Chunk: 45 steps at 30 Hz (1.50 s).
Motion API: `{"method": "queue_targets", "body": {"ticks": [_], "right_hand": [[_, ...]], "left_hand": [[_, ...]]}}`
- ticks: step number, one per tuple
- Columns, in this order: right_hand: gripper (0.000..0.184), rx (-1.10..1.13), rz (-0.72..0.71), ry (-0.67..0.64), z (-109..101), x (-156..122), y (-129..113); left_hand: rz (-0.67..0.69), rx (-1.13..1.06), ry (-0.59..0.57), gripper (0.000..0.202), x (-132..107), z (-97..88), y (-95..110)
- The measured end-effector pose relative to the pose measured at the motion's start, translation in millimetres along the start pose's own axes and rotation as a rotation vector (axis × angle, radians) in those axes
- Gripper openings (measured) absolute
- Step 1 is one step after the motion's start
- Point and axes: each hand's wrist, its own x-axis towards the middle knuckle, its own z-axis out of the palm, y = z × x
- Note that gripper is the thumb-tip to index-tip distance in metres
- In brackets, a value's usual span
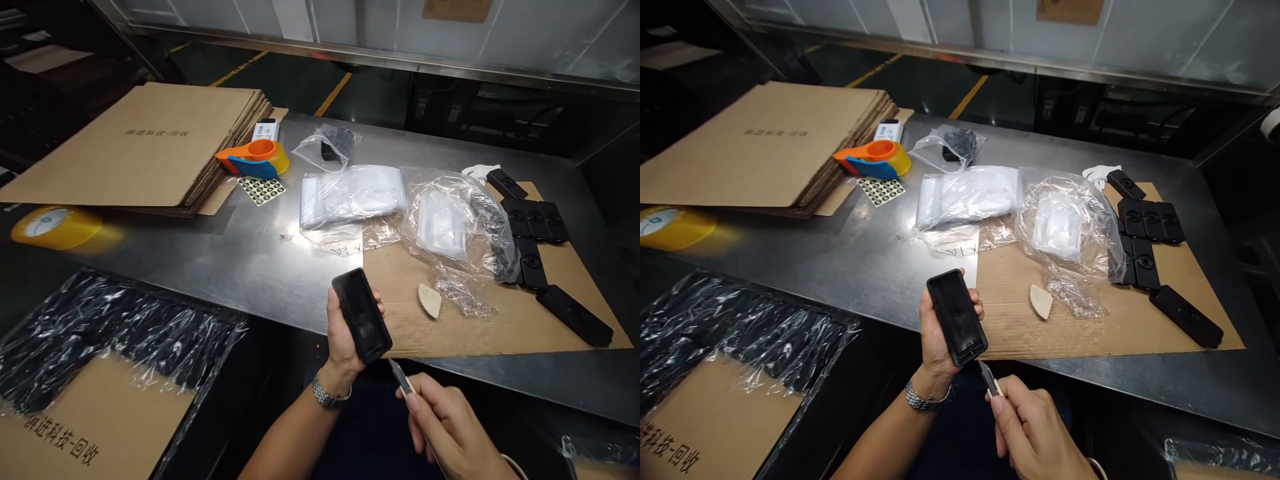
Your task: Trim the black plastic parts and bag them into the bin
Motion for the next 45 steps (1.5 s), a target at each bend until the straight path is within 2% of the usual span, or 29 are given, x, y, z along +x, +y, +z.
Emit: {"method": "queue_targets", "body": {"ticks": [10, 17, 25, 31, 33, 35, 38, 41, 45], "right_hand": [[0.032, -0.072, 0.008, -0.024, 5, 11, -10], [0.031, -0.122, 0.001, -0.004, 6, 12, -11], [0.031, -0.031, 0.045, -0.016, 12, 14, -3], [0.032, 0.043, 0.074, -0.045, 13, 13, -1], [0.029, -0.075, -0.036, 0.042, 13, 12, -2], [0.029, -0.322, -0.268, 0.232, 14, 11, -3], [0.050, -0.745, -0.568, 0.455, 18, 11, -2], [0.053, -1.021, -0.641, 0.514, 23, 14, -2], [0.040, -1.150, -0.681, 0.565, 25, 19, -8]], "left_hand": [[0.033, 0.086, -0.042, 0.057, -3, -2.4, 1], [0.054, 0.087, -0.007, 0.055, -5, -0.7, 1], [0.134, 0.091, 0.024, 0.053, -6, -0.7, 0], [0.247, 0.065, 0.040, 0.055, -7, -0.6, -1], [0.302, 0.046, 0.061, 0.053, -7, 1.0, 0], [0.380, 0.029, 0.086, 0.050, -7, 3.4, 1], [0.494, 0.023, 0.119, 0.047, -8, 7.6, 2], [0.596, 0.046, 0.140, 0.048, -9, 9.9, 4], [0.716, 0.077, 0.139, 0.049, -12, 9.1, 5]]}}
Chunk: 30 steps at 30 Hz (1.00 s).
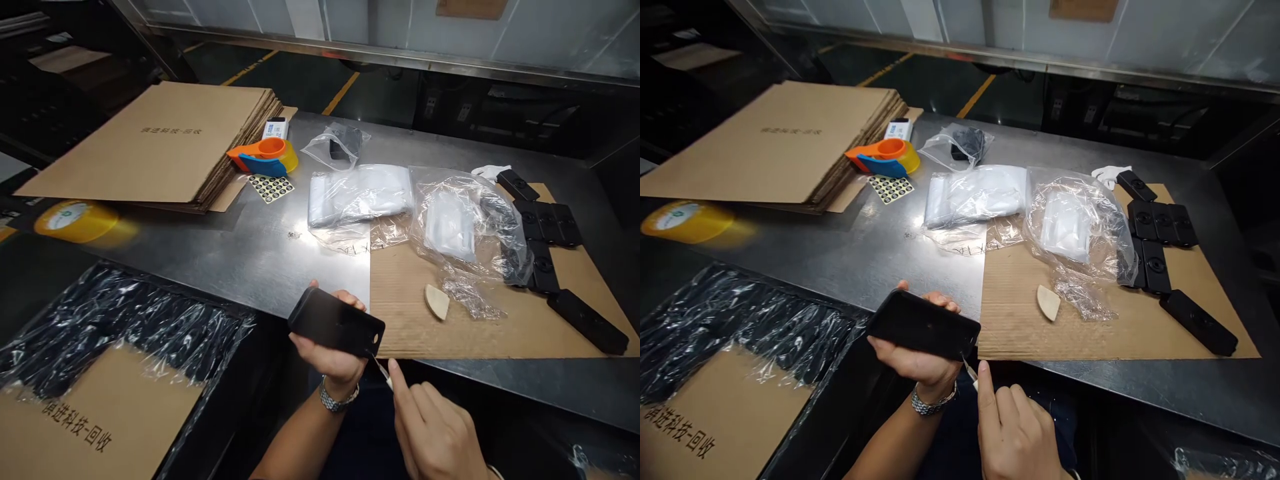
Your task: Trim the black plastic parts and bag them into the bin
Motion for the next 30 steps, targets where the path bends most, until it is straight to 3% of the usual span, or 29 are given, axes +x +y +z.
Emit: {"method": "queue_targets", "body": {"ticks": [6, 20, 25, 30], "right_hand": [[0.034, -0.040, -0.034, -0.012, 0, 3, -1], [0.038, -0.100, -0.023, 0.027, 5, 0, -5], [0.036, -0.096, -0.022, 0.006, 4, -1, -2], [0.036, -0.149, -0.025, 0.008, 1, -1, -2]], "left_hand": [[0.040, -0.015, -0.004, 0.048, -1, -1.8, 2], [0.063, -0.016, -0.091, 0.047, -3, -8.6, 5], [0.150, -0.026, -0.142, 0.053, 2, -14.8, 0], [0.163, -0.025, -0.091, 0.056, 1, -13.9, -3]]}}
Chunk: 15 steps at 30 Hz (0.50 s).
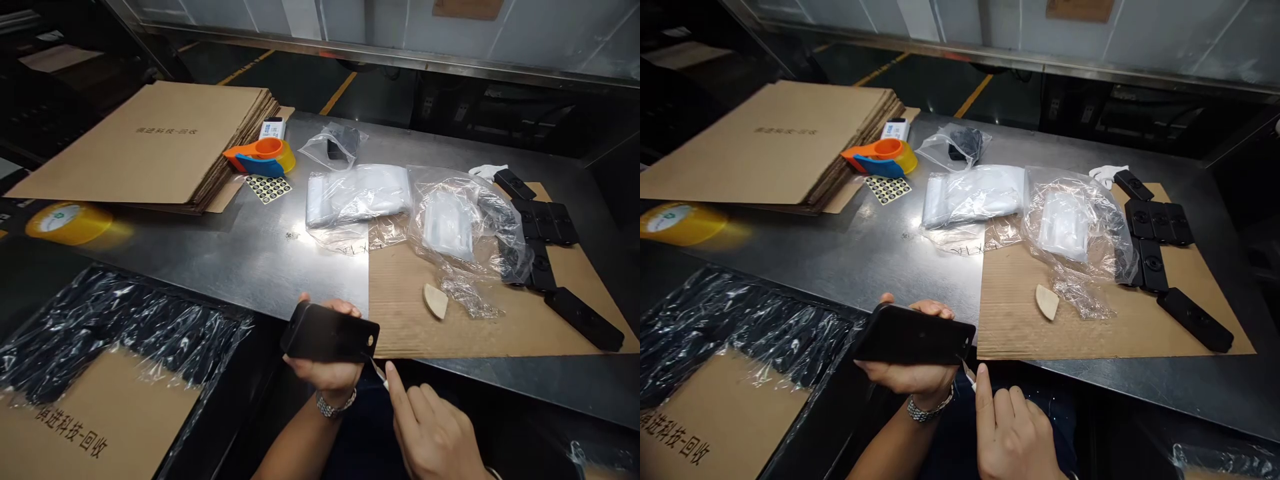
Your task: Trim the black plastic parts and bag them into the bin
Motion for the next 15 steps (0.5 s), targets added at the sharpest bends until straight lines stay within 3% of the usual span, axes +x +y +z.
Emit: {"method": "queue_targets", "body": {"ticks": [4, 9, 15], "right_hand": [[0.039, -0.064, 0.001, -0.019, -2, 2, 2], [0.043, -0.116, 0.089, -0.080, 9, -5, 14], [0.045, 0.187, 0.216, -0.153, 14, -16, 34]], "left_hand": [[-0.093, 0.032, 0.100, 0.053, -2, 3.4, 0], [-0.324, 0.147, 0.212, 0.053, 4, 2.7, 0], [-0.714, 0.055, 0.178, 0.053, 12, -0.1, 4]]}}
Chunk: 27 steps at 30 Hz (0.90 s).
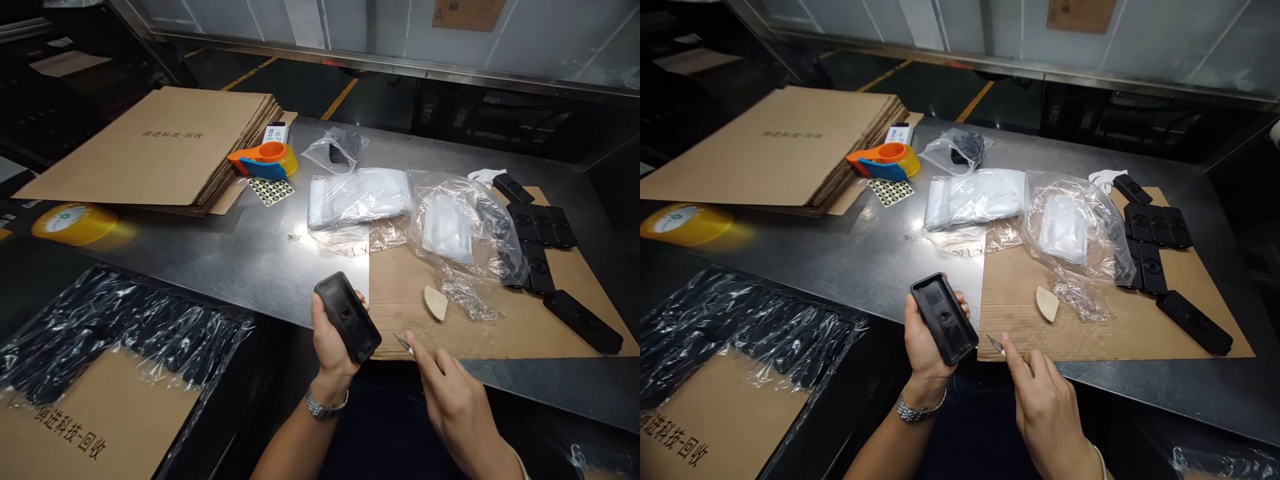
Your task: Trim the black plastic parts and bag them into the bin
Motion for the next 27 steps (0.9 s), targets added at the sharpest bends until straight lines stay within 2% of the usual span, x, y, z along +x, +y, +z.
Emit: {"method": "queue_targets", "body": {"ticks": [3, 8, 14, 24, 27], "right_hand": [[0.042, 0.023, -0.044, -0.004, -8, 0, 1], [0.034, -0.020, -0.119, -0.001, -17, 5, -4], [0.034, -0.044, -0.140, -0.015, -18, 6, -4], [0.035, -0.001, -0.109, -0.105, -19, 4, -2], [0.034, -0.039, -0.110, -0.093, -18, 4, -3]], "left_hand": [[-0.086, -0.024, -0.057, 0.052, 0, 0.4, 2], [-0.123, -0.048, -0.099, 0.054, -3, 2.3, 3], [-0.099, -0.052, -0.145, 0.056, -5, 2.3, 4], [-0.036, -0.043, -0.191, 0.048, -8, -0.1, 2], [-0.024, -0.031, -0.194, 0.048, -9, -0.5, 3]]}}
